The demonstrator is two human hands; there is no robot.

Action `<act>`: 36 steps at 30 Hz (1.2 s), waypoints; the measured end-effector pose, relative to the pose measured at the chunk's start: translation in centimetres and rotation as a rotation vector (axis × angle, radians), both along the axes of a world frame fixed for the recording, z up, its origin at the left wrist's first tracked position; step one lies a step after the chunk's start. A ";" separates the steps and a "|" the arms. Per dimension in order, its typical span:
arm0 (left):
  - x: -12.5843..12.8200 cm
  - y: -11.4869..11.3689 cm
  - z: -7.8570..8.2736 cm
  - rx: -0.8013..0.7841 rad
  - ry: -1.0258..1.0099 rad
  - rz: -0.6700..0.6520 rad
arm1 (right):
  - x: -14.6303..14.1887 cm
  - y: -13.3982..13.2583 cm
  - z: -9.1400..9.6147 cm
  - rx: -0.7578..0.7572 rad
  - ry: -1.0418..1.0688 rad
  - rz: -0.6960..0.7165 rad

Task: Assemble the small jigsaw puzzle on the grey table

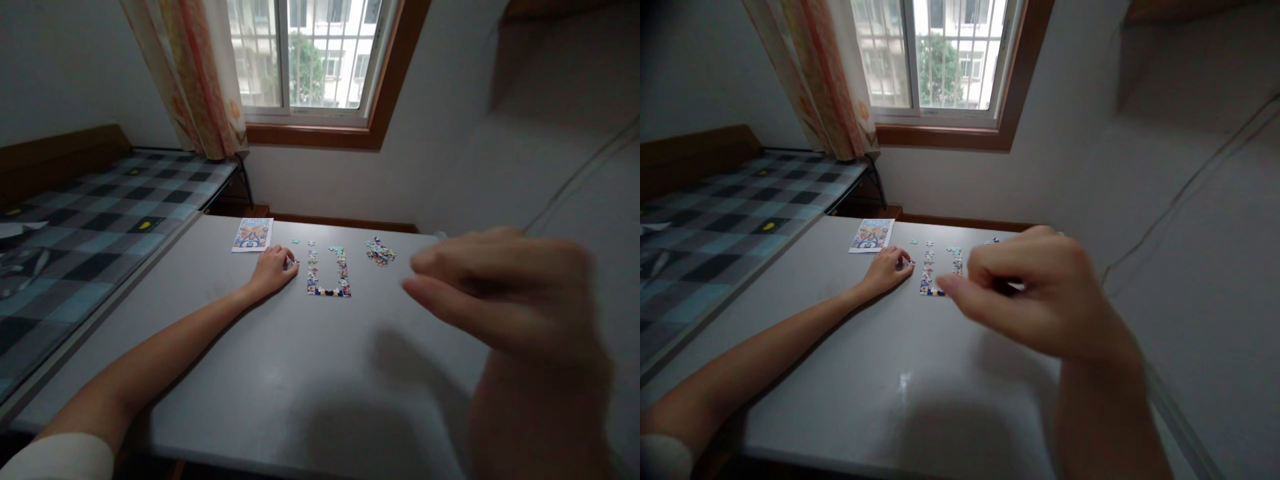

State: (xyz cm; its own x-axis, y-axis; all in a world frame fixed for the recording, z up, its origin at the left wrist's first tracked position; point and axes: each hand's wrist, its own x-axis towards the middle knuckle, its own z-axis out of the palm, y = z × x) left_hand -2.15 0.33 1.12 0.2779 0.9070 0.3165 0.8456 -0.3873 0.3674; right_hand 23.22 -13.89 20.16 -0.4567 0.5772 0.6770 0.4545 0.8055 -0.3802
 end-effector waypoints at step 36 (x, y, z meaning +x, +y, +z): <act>1.1 0.7 -0.6 -0.204 -0.910 -0.210 | -5.1 16.6 -16.3 -0.721 0.085 0.095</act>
